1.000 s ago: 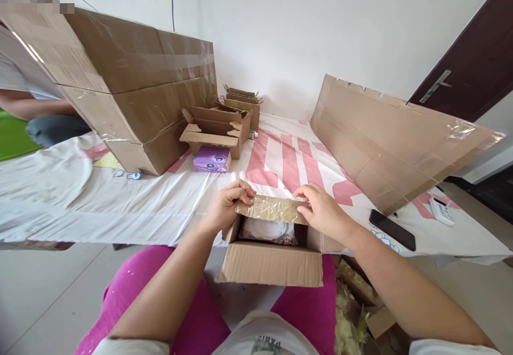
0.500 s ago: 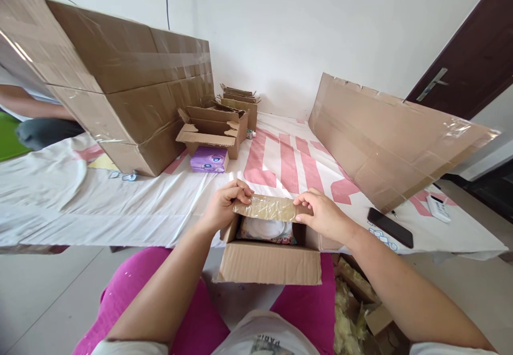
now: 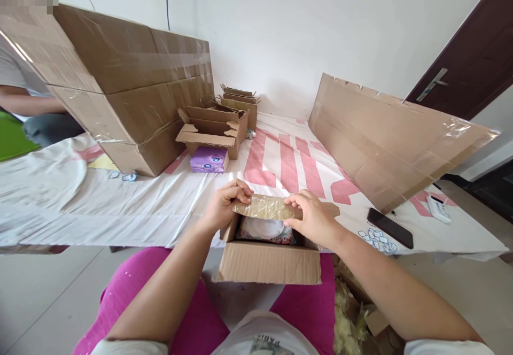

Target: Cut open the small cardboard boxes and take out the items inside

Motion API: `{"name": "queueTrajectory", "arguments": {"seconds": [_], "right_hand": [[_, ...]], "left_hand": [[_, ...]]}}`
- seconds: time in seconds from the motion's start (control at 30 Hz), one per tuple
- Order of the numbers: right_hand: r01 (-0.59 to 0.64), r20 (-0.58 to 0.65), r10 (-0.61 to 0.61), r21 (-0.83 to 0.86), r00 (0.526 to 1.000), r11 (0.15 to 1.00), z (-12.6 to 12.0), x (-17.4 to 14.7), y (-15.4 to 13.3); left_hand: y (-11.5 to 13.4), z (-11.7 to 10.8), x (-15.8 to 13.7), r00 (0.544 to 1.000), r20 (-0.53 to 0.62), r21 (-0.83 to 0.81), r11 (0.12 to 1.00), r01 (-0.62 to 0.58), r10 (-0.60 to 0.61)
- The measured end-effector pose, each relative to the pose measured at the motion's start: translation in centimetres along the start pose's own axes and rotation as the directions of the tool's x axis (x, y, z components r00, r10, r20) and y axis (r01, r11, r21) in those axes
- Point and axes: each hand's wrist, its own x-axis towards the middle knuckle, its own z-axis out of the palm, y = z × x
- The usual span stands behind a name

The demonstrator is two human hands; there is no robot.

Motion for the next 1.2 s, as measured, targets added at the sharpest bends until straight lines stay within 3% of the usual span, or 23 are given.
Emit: {"name": "queueTrajectory", "arguments": {"seconds": [0.37, 0.63, 0.87, 1.2], "right_hand": [[0.158, 0.000, -0.159, -0.085, 0.987, 0.984, 0.7, -0.2, -0.2], [0.309, -0.025, -0.323, -0.230, 0.946, 0.923, 1.3, -0.3, -0.4], [0.313, -0.028, -0.324, -0.187, 0.946, 0.931, 1.2, 0.0, -0.2], [0.292, -0.048, -0.314, -0.256, 0.948, 0.921, 1.5, 0.1, -0.5]], "left_hand": [[-0.2, 0.1, 0.1, 1.000, -0.003, 0.029, 1.000, 0.009, -0.008], [-0.5, 0.1, 0.0, 0.999, -0.004, 0.042, 0.998, 0.036, -0.035], [-0.5, 0.1, -0.1, 0.999, 0.007, 0.047, 0.998, 0.033, -0.034], [-0.5, 0.1, 0.0, 1.000, 0.005, 0.039, 0.999, 0.028, -0.028]]}}
